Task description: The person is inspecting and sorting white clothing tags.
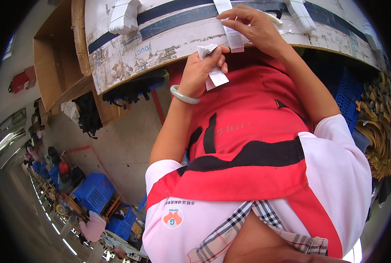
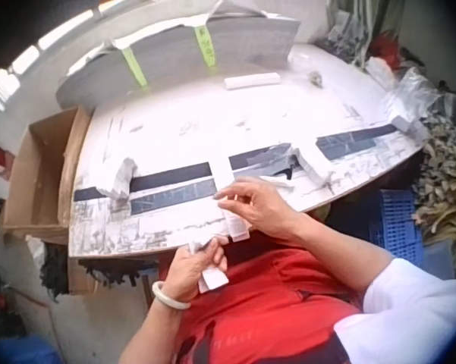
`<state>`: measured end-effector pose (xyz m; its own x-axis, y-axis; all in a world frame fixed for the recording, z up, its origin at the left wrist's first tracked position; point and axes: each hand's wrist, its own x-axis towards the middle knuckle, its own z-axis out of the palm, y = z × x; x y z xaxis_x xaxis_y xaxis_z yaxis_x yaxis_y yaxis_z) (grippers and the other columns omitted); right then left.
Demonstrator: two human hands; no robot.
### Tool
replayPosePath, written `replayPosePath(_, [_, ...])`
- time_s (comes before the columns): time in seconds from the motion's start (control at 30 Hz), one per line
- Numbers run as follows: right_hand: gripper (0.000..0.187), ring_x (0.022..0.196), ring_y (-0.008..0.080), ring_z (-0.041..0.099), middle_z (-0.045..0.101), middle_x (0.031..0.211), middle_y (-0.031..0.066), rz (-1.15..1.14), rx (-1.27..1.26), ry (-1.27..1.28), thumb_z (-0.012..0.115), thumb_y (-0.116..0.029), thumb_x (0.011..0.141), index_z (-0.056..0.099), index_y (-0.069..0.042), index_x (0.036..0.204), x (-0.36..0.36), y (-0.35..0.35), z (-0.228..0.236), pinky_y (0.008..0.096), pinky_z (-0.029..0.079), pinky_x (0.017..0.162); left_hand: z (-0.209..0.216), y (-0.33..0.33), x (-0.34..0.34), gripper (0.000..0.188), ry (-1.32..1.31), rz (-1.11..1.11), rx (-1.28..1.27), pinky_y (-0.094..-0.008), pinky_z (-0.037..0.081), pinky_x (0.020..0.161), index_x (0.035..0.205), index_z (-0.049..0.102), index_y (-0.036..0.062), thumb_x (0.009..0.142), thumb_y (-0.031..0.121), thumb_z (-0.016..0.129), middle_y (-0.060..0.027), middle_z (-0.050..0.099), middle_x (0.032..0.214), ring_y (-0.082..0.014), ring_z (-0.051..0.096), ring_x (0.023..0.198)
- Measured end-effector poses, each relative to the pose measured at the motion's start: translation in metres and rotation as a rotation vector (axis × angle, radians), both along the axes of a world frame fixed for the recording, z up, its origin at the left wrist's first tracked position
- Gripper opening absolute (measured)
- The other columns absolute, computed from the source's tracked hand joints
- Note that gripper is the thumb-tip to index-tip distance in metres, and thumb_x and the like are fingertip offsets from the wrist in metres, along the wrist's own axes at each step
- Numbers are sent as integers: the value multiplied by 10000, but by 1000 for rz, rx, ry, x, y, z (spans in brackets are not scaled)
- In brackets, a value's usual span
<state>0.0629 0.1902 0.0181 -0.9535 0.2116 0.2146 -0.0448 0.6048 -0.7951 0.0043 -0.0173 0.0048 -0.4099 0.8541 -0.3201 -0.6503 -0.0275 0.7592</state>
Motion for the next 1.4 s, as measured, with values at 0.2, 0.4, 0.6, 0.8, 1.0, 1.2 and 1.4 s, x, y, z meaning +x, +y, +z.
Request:
replayPosePath(0.2, [132, 813, 243, 619, 600, 924, 104, -148, 83, 73, 738, -155, 827, 728, -61, 920, -17, 15, -10, 321, 495, 703, 2, 4, 4, 229, 78, 33, -59, -239, 456, 558, 1028, 620, -23, 971, 196, 590, -6, 510, 741, -107, 541, 648])
replayPosePath(0.4, [160, 784, 98, 567, 628, 949, 15, 8, -24, 44, 672, -142, 895, 712, -51, 1020, 6, -3, 10, 230, 465, 726, -3, 10, -5, 122, 704, 365, -136, -200, 449, 585, 1006, 667, 7, 889, 36, 676, -9, 598, 830, -53, 544, 693])
replayPosePath(0.6, [187, 828, 134, 628, 687, 927, 55, 75, -302, 27, 655, -167, 918, 703, -29, 1034, 18, -19, 24, 251, 519, 754, 9, 7, -10, 162, 854, 389, -74, -241, 504, 706, 955, 690, 12, 817, -51, 634, -38, 690, 845, -81, 612, 774])
replayPosePath(0.8, [194, 766, 101, 619, 671, 861, 40, 123, -288, -57, 662, -178, 917, 690, -12, 1015, 21, -18, 21, 230, 525, 700, 10, 5, -5, 202, 740, 377, -48, -191, 471, 581, 1025, 697, -13, 829, -48, 661, 4, 646, 799, -45, 574, 678])
replayPosePath(1.0, [184, 732, 79, 592, 653, 829, 21, 150, -447, -117, 658, -190, 923, 680, -16, 976, 22, -22, 19, 205, 501, 650, -2, 1, -6, 169, 591, 378, 10, -175, 428, 514, 1033, 692, -17, 866, 0, 672, -12, 649, 794, -50, 569, 636])
replayPosePath(1.2, [203, 696, 58, 574, 641, 789, 17, 311, -743, -383, 676, -223, 908, 667, -24, 944, 23, -14, 28, 186, 434, 604, 13, -1, -7, 159, 200, 120, -71, -171, 411, 493, 1018, 677, -5, 924, 120, 649, -20, 627, 736, -62, 541, 561])
replayPosePath(1.4, [190, 612, 71, 588, 649, 763, 28, 193, -819, -251, 667, -191, 909, 684, -3, 928, 24, -42, 23, 194, 438, 599, 5, 0, -1, 528, 58, 11, -14, -232, 520, 550, 988, 626, -17, 963, 498, 510, -81, 646, 757, -155, 644, 629])
